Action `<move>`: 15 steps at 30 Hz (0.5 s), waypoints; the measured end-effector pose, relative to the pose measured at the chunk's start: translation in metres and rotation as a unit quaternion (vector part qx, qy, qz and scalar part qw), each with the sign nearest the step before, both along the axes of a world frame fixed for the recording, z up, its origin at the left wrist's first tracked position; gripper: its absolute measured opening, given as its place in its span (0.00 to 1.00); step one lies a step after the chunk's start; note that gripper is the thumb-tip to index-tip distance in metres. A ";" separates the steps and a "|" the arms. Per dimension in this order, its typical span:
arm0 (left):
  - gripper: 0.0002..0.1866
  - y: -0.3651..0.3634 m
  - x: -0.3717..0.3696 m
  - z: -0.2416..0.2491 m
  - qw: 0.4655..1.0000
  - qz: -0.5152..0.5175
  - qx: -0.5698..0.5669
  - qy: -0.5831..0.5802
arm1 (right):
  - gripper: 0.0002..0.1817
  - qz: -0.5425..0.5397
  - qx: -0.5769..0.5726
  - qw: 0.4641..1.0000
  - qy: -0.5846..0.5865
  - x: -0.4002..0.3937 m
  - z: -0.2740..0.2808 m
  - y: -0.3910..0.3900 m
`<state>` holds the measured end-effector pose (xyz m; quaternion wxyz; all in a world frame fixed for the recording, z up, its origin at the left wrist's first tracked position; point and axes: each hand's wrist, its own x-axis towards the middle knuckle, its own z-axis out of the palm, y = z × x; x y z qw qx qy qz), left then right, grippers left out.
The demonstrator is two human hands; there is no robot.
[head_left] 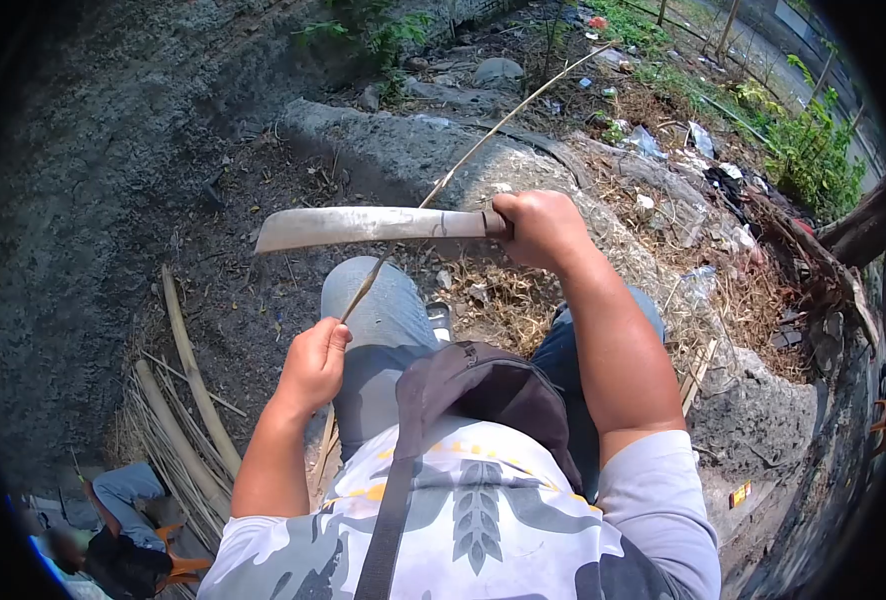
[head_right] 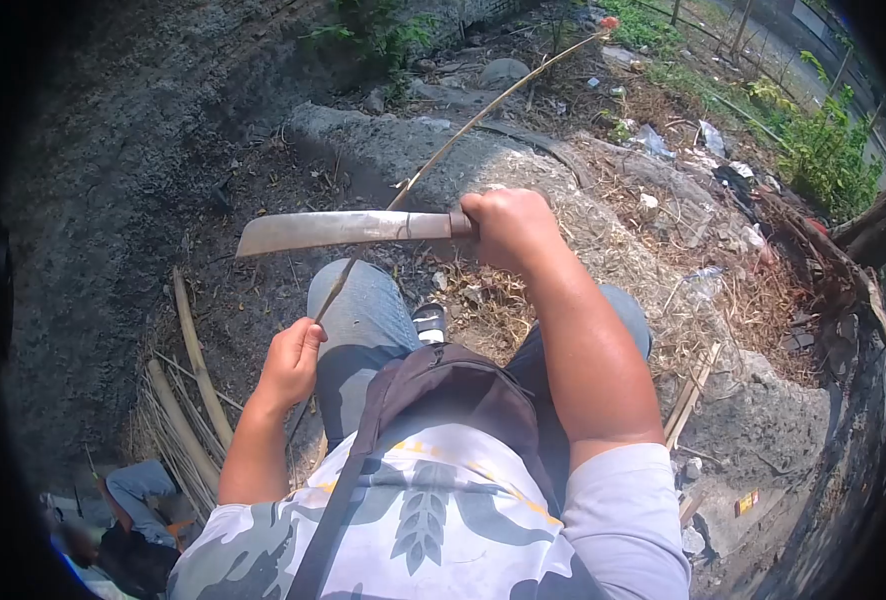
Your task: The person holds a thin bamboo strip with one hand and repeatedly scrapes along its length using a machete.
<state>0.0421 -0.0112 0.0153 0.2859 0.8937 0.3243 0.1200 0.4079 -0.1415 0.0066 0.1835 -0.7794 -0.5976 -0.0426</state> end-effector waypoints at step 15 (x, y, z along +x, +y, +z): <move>0.21 -0.005 -0.021 -0.015 0.999 0.034 -0.027 -0.019 | 0.09 -0.060 0.104 0.993 0.006 0.008 -0.014 0.008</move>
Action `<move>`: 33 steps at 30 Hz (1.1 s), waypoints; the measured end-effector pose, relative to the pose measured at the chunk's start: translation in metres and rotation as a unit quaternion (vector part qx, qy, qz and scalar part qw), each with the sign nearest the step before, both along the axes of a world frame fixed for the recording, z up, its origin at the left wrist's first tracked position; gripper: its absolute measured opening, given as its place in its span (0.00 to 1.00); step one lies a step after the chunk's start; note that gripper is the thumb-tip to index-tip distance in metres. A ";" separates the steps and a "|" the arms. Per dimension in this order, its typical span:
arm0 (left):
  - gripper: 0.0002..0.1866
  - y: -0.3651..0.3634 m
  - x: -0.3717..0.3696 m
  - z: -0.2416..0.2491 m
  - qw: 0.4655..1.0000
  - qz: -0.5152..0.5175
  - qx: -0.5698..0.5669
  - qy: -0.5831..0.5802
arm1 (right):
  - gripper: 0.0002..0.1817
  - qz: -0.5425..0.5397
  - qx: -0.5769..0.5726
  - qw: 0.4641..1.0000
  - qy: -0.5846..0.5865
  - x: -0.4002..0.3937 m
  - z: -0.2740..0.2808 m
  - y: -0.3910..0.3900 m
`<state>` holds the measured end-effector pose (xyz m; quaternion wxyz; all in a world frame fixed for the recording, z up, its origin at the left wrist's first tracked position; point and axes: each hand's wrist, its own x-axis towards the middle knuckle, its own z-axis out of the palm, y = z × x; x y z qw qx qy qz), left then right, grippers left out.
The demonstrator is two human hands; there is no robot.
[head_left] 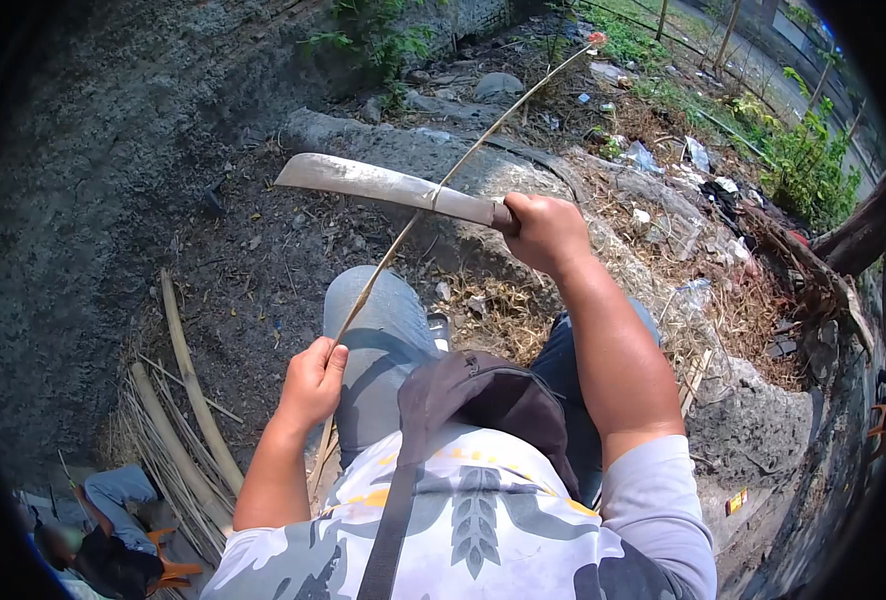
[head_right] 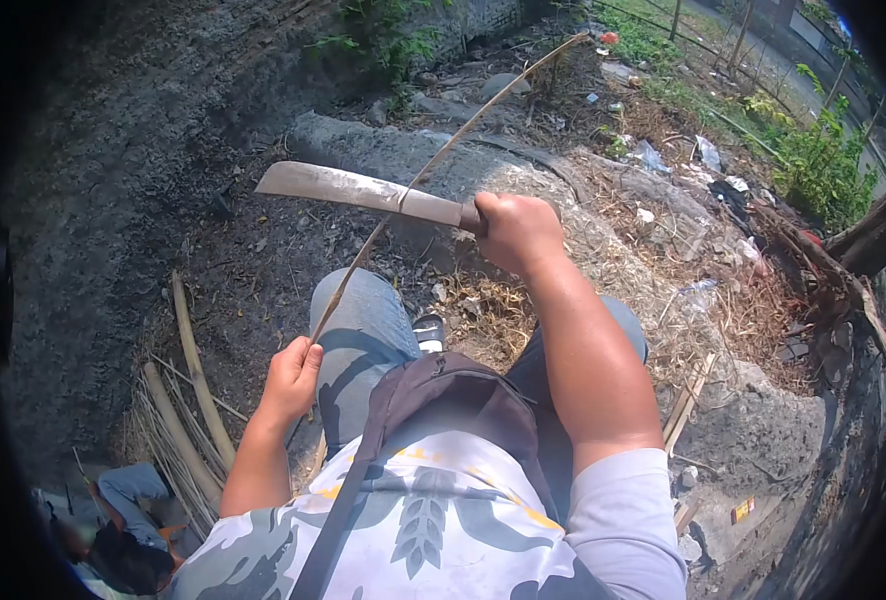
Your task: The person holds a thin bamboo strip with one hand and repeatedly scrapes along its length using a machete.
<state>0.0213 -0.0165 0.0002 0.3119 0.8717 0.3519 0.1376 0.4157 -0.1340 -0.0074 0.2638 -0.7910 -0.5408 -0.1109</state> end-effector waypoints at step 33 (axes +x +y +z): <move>0.20 -0.002 -0.013 0.021 0.998 -0.038 -0.007 0.057 | 0.12 0.002 -0.122 0.989 0.087 0.018 -0.010 0.001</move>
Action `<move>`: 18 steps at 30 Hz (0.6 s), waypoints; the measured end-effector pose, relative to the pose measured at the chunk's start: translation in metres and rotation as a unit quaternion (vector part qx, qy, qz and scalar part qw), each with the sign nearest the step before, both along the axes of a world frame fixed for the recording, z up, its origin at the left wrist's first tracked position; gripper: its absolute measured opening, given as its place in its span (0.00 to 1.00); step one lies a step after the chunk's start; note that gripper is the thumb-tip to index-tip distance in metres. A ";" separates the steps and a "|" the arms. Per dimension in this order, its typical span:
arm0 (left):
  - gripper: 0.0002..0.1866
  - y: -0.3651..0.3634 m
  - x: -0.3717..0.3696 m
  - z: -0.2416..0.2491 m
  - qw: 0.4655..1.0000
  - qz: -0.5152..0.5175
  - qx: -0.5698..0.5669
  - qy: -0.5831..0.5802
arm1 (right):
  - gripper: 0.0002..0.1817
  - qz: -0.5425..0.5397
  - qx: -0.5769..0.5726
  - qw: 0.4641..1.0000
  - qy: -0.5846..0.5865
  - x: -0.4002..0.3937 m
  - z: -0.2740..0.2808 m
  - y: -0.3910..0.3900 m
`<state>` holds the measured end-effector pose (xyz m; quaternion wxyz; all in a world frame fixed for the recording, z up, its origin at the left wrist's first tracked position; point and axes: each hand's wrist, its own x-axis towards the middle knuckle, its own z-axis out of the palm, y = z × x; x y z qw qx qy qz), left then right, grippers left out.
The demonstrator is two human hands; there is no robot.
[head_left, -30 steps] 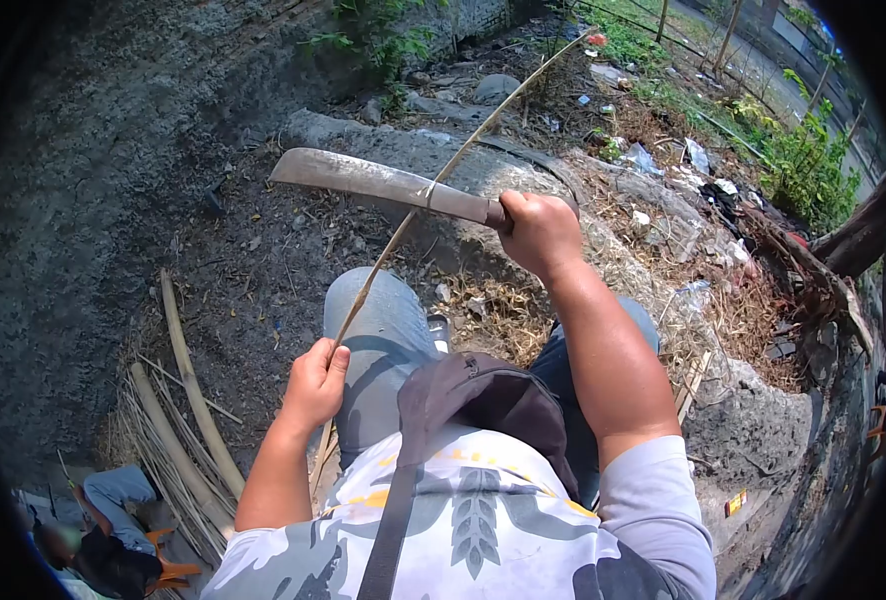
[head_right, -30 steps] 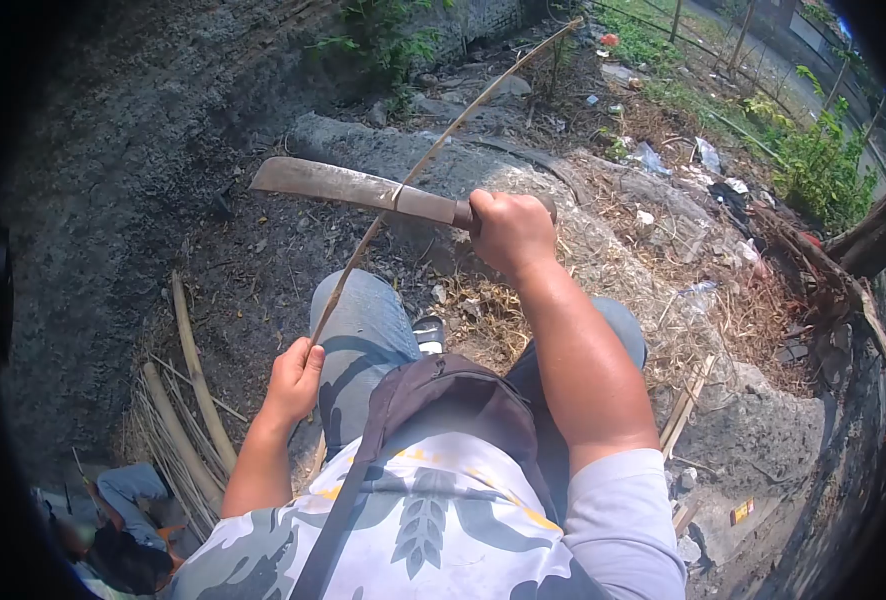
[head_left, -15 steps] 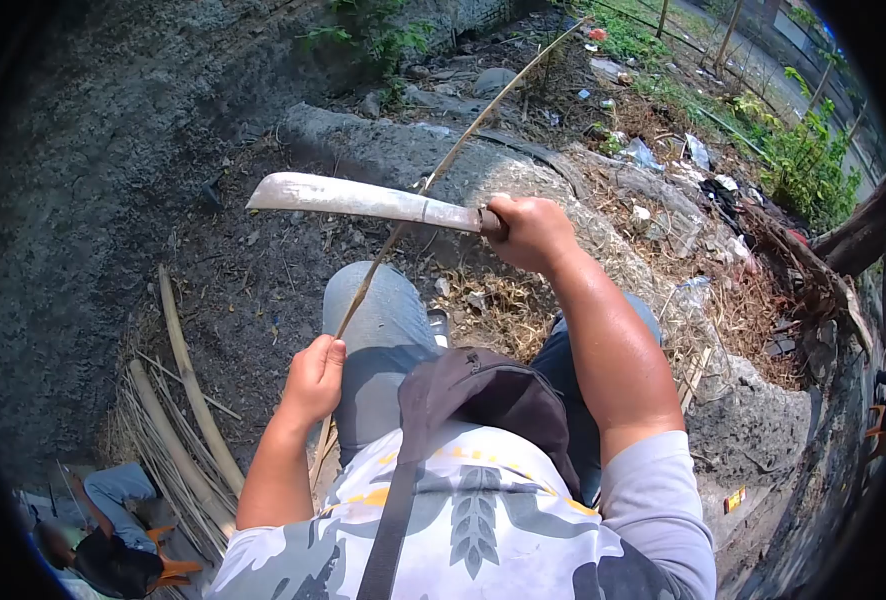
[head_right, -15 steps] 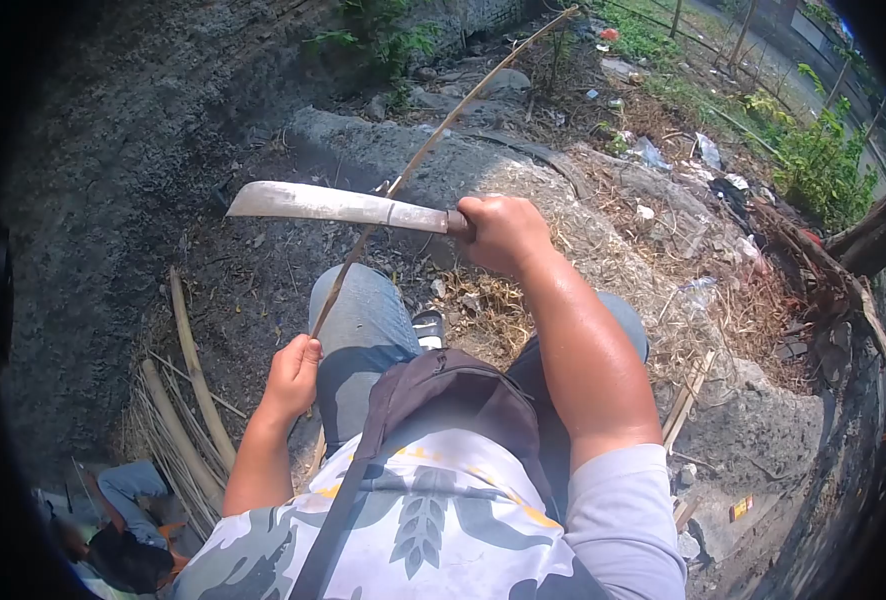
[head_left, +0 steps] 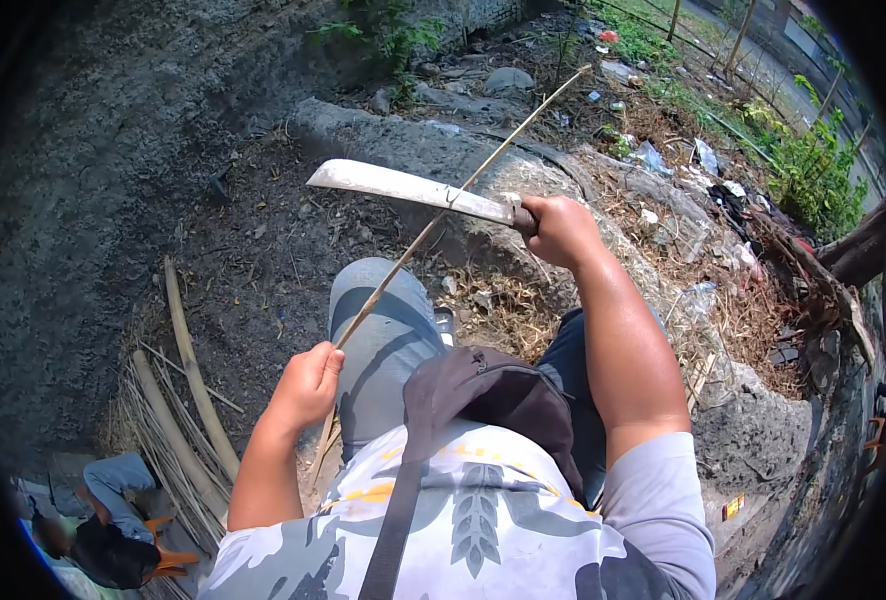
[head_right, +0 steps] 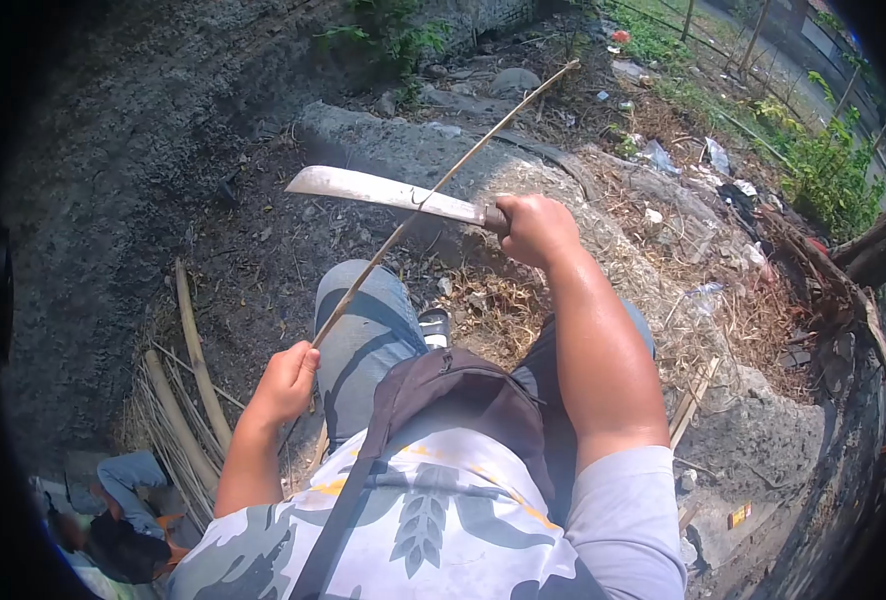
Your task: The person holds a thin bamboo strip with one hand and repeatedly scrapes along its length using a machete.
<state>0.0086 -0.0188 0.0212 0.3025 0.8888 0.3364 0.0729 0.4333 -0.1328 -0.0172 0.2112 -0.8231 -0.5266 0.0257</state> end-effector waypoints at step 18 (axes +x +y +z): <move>0.16 0.002 0.009 -0.024 0.998 0.032 0.033 -0.052 | 0.10 0.107 -0.056 0.991 -0.052 -0.045 0.021 0.003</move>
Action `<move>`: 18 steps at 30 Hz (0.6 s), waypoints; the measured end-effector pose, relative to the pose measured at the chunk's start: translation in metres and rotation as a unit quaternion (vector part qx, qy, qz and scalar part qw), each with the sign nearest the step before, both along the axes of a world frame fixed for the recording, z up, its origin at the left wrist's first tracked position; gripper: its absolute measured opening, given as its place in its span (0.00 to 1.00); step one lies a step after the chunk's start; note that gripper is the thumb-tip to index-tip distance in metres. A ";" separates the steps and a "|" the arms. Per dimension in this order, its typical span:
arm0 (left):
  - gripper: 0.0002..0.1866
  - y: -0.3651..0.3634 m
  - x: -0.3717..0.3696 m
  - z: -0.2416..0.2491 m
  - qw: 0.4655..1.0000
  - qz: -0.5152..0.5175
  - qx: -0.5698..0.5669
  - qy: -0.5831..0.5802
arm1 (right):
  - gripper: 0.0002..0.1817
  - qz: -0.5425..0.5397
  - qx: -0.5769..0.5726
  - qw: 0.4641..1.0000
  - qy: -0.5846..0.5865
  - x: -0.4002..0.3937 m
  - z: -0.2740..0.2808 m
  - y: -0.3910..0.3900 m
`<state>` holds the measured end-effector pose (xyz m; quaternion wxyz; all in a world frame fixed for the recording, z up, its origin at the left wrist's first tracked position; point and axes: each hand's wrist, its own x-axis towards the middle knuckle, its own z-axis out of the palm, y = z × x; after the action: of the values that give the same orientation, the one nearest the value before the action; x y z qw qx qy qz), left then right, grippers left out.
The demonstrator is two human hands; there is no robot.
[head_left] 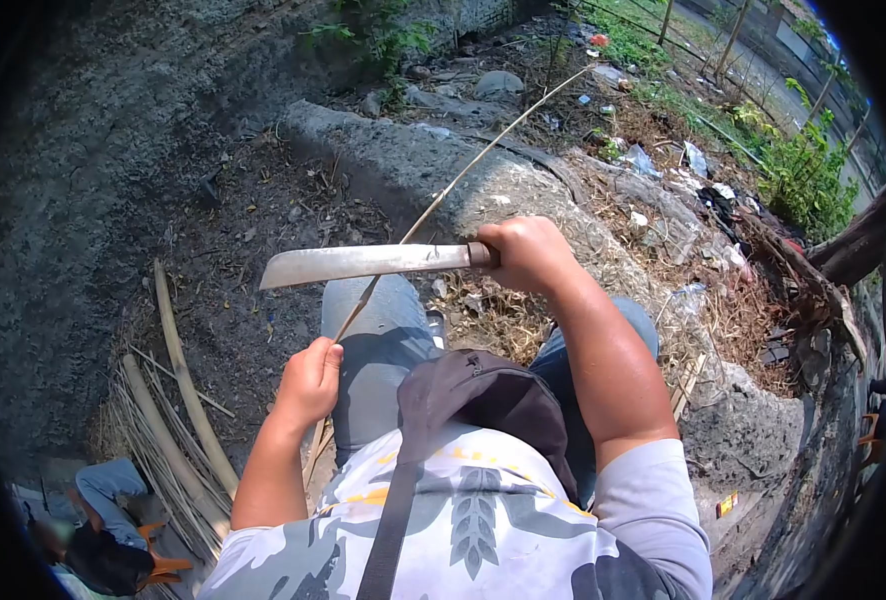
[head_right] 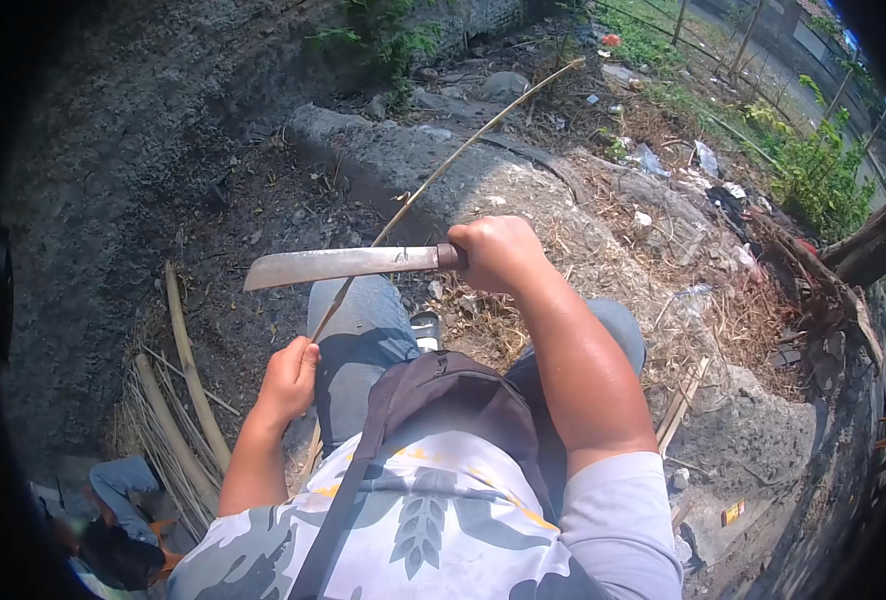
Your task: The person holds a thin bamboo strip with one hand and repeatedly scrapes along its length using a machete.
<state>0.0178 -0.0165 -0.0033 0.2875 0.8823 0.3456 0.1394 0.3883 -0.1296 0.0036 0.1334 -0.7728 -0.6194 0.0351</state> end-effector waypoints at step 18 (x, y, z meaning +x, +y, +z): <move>0.17 0.003 0.015 0.000 0.999 -0.037 -0.006 0.020 | 0.16 0.043 -0.069 0.979 0.189 -0.011 -0.003 0.003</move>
<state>0.0325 -0.0132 -0.0029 0.2908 0.8955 0.3189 0.1083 0.3770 -0.1264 0.0004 0.1928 -0.7324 -0.6114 0.2293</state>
